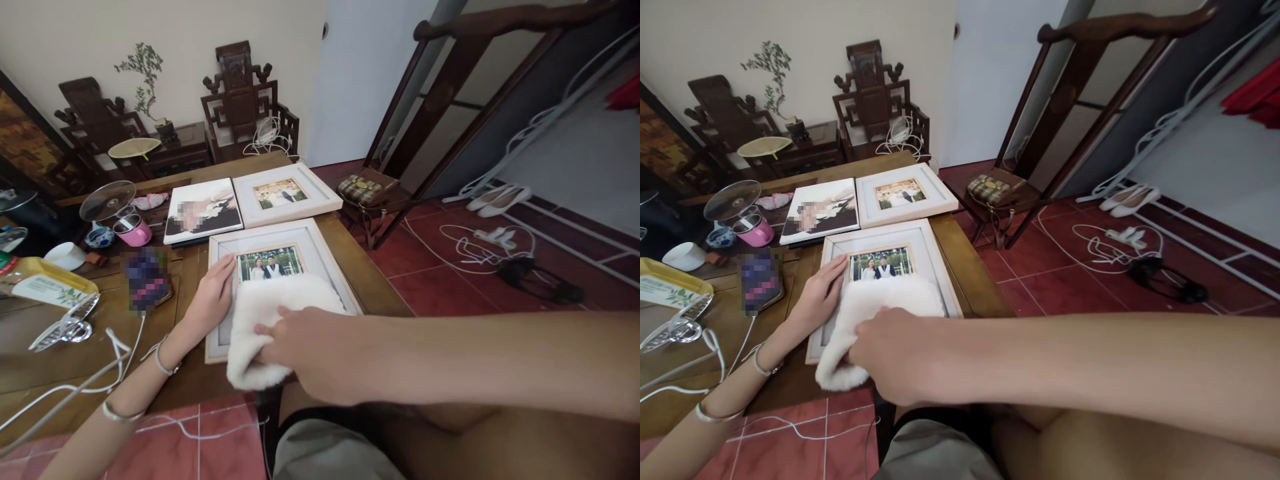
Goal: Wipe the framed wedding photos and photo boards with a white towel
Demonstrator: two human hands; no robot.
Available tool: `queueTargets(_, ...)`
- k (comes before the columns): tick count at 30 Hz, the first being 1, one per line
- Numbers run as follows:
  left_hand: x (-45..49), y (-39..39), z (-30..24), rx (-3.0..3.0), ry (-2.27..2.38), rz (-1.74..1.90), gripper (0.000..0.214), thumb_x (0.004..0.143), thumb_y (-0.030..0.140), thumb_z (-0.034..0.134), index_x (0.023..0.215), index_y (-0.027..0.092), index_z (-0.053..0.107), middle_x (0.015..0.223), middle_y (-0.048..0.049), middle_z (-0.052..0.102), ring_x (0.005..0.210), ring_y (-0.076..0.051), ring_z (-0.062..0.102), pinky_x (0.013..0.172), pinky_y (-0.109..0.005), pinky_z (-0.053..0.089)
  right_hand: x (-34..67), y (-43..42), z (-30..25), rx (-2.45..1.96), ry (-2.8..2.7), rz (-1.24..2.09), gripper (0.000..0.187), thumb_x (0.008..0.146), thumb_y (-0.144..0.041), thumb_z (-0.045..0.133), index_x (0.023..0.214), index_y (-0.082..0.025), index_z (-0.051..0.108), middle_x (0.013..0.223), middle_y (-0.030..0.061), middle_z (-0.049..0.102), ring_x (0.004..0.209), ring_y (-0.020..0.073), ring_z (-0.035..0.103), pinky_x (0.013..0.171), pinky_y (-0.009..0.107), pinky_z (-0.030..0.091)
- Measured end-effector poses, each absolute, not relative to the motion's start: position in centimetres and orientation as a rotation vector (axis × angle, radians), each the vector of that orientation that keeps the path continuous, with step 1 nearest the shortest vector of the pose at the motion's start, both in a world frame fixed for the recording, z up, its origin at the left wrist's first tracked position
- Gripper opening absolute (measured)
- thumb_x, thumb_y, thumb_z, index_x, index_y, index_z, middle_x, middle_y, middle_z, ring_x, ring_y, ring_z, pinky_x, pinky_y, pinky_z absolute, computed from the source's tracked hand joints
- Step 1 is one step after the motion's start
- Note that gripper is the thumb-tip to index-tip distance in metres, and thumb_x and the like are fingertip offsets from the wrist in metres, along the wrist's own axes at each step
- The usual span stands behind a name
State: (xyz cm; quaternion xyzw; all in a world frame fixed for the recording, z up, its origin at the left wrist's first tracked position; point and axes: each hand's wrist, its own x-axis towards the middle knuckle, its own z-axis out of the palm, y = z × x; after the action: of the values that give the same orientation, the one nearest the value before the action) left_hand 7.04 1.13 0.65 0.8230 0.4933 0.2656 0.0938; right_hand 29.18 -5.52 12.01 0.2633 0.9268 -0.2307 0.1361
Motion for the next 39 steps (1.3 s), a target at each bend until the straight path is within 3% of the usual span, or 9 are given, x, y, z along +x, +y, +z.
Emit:
queueTargets(4,6.6,1.2,0.1,2.409,1.429,0.833,0.042,0.094,0.021,0.04,0.132,0.017,0.06,0.141,-0.0117,0.057,0.134,-0.027,0.051,0.115,-0.048,0.038,28.5,-3.2,10.3,0.906,2.649,-0.429,0.072,0.078,-0.001,0.053,0.145,-0.026,0.047,0.153,0.0127,0.039,0.129,0.0388,0.048,0.097,0.051,0.048)
queueTargets(8,6.4,1.1,-0.2,2.415,1.401,0.837,0.046,0.092,0.017,0.039,0.134,0.017,0.057,0.143,-0.0115,0.055,0.134,-0.027,0.049,0.116,-0.047,0.037,27.9,0.0,7.8,1.04,2.667,-0.086,0.072,0.083,-0.003,0.051,0.15,-0.027,0.04,0.162,0.0103,0.018,0.143,0.0477,0.018,0.103,0.066,0.037)
queueTargets(13,6.4,1.1,-0.7,2.436,1.453,0.871,0.049,0.091,0.014,0.035,0.137,0.011,0.052,0.145,-0.0168,0.051,0.136,-0.027,0.048,0.115,-0.047,0.036,27.2,2.4,7.2,1.065,2.598,0.009,0.073,0.084,-0.004,0.054,0.152,-0.027,0.036,0.164,0.0083,0.008,0.145,0.0475,0.007,0.107,0.069,0.029)
queueTargets(19,6.9,0.8,-0.3,2.368,1.476,0.933,0.05,0.095,0.017,0.032,0.143,0.012,0.042,0.143,-0.0165,0.054,0.132,-0.024,0.052,0.112,-0.046,0.041,26.5,-0.6,9.5,0.986,2.581,-0.162,0.059,0.08,-0.003,0.058,0.136,-0.022,0.058,0.161,0.0083,0.022,0.142,0.0528,0.011,0.101,0.075,0.033)
queueTargets(23,7.4,0.8,0.1,2.308,1.51,0.895,0.046,0.097,0.021,0.032,0.141,0.014,0.045,0.142,-0.0164,0.055,0.132,-0.024,0.051,0.113,-0.047,0.039,26.8,-3.7,12.6,0.83,2.486,-0.462,0.076,0.061,0.002,0.075,0.13,-0.027,0.063,0.158,0.0075,0.029,0.14,0.055,0.017,0.095,0.078,0.037)
queueTargets(27,7.6,0.9,0.0,2.32,1.504,0.868,0.045,0.097,0.024,0.036,0.139,0.014,0.047,0.143,-0.0164,0.054,0.135,-0.025,0.049,0.115,-0.048,0.037,27.8,-5.5,14.3,0.634,2.448,-0.591,0.048,0.07,-0.003,0.07,0.115,-0.02,0.071,0.152,0.0079,0.043,0.136,0.0496,0.034,0.095,0.064,0.046)
queueTargets(29,7.6,0.9,0.0,2.334,1.496,0.857,0.044,0.097,0.024,0.037,0.139,0.015,0.048,0.143,-0.0159,0.054,0.135,-0.026,0.048,0.115,-0.048,0.036,28.3,-5.7,14.3,0.583,2.444,-0.592,0.045,0.074,-0.006,0.067,0.117,-0.02,0.069,0.153,0.0061,0.041,0.135,0.0477,0.036,0.094,0.059,0.048)
queueTargets(34,7.4,0.7,0.2,2.371,1.493,0.859,0.044,0.096,0.022,0.035,0.137,0.014,0.049,0.141,-0.0168,0.056,0.133,-0.026,0.05,0.114,-0.048,0.038,29.0,-4.3,12.9,0.676,2.545,-0.539,0.065,0.075,0.003,0.056,0.133,-0.026,0.059,0.156,0.0035,0.035,0.14,0.04,0.034,0.102,0.05,0.044)
queueTargets(39,6.6,0.8,-0.1,2.398,1.46,0.886,0.043,0.097,0.023,0.034,0.135,0.014,0.05,0.14,-0.0168,0.056,0.133,-0.025,0.051,0.114,-0.048,0.038,28.7,-0.3,10.1,1.016,2.557,-0.229,0.079,0.076,0.005,0.053,0.147,-0.029,0.044,0.163,0.0057,0.016,0.144,0.0485,0.013,0.103,0.067,0.037)
